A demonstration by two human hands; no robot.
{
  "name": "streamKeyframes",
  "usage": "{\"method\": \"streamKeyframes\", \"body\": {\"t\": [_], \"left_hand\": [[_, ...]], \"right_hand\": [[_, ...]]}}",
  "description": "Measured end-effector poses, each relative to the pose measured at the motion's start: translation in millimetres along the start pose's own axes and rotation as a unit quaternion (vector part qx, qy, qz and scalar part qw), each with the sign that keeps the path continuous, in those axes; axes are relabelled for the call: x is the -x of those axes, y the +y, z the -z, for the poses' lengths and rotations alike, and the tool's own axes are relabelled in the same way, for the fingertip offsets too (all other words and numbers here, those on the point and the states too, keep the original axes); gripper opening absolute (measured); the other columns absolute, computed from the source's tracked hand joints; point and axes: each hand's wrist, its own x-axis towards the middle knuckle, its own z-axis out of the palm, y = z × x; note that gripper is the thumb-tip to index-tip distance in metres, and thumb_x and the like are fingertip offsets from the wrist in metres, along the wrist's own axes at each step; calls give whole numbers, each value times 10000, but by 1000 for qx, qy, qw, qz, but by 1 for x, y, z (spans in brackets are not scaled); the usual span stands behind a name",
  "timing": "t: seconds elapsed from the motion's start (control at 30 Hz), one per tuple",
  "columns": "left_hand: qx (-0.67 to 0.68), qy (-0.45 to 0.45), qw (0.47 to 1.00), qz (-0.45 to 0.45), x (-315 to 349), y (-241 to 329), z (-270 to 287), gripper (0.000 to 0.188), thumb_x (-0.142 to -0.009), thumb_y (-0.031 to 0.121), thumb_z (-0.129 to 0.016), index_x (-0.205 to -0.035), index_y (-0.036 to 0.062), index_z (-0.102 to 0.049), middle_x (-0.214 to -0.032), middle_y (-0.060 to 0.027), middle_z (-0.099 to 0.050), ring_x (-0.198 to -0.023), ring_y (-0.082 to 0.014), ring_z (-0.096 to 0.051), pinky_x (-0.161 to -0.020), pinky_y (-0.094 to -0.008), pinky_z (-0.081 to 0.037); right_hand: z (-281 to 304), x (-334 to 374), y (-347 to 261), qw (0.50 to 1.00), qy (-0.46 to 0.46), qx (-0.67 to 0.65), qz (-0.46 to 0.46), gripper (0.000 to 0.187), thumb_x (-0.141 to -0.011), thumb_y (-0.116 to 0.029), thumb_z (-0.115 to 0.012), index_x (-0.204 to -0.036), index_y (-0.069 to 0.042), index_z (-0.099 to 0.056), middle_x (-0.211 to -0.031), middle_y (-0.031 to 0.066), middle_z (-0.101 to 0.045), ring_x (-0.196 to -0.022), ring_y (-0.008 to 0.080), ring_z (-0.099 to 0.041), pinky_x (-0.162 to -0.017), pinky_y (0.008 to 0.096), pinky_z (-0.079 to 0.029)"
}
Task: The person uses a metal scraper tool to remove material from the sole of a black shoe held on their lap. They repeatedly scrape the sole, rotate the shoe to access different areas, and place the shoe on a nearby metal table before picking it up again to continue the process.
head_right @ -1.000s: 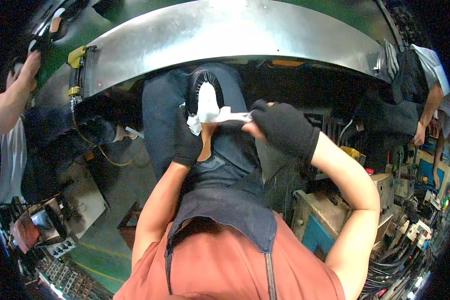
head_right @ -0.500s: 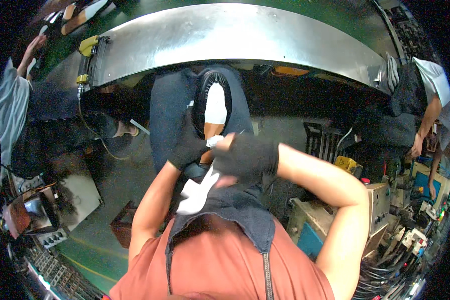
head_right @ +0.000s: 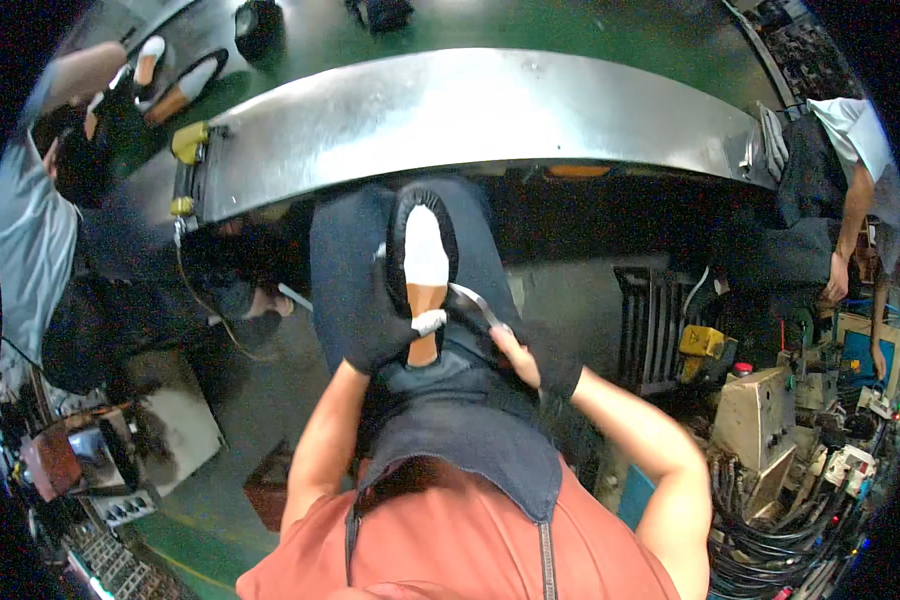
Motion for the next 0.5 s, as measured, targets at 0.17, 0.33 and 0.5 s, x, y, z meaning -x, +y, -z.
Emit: {"method": "streamKeyframes", "body": {"t": [0.17, 0.33, 0.5], "left_hand": [[209, 61, 972, 93, 11, -15, 5, 955, -719, 115, -775, -1454, -18, -181, -1409, -159, -359, -1255, -259, -395, -1005, -359, -371], [435, 144, 879, 134, -96, -33, 75, 367, -915, 151, -564, -1255, 53, -465, -1082, -50, -588, -895, -162, -604, -758, -313, -531], [157, 85, 982, -59, -334, -8, 224, 368, -791, 102, -709, -1121, 28, -565, -958, -74, -636, -837, -189, -639, -748, -342, -539]], "right_hand": [[-52, 13, 35, 983, 122, -92, -102, 468, -1011, -438, -397, -895, -22, -576, -742, 48, -580, -582, 134, -581, -575, 299, -474], [-50, -5, 43, 968, 108, -168, -155, 570, -1001, -493, -381, -721, -35, -573, -576, 67, -580, -499, 167, -604, -489, 311, -458], [-29, -59, 74, 952, 29, -169, -252, 698, -970, -619, -287, -1012, 1, -604, -597, 110, -598, -543, 182, -598, -569, 316, -477]]}}
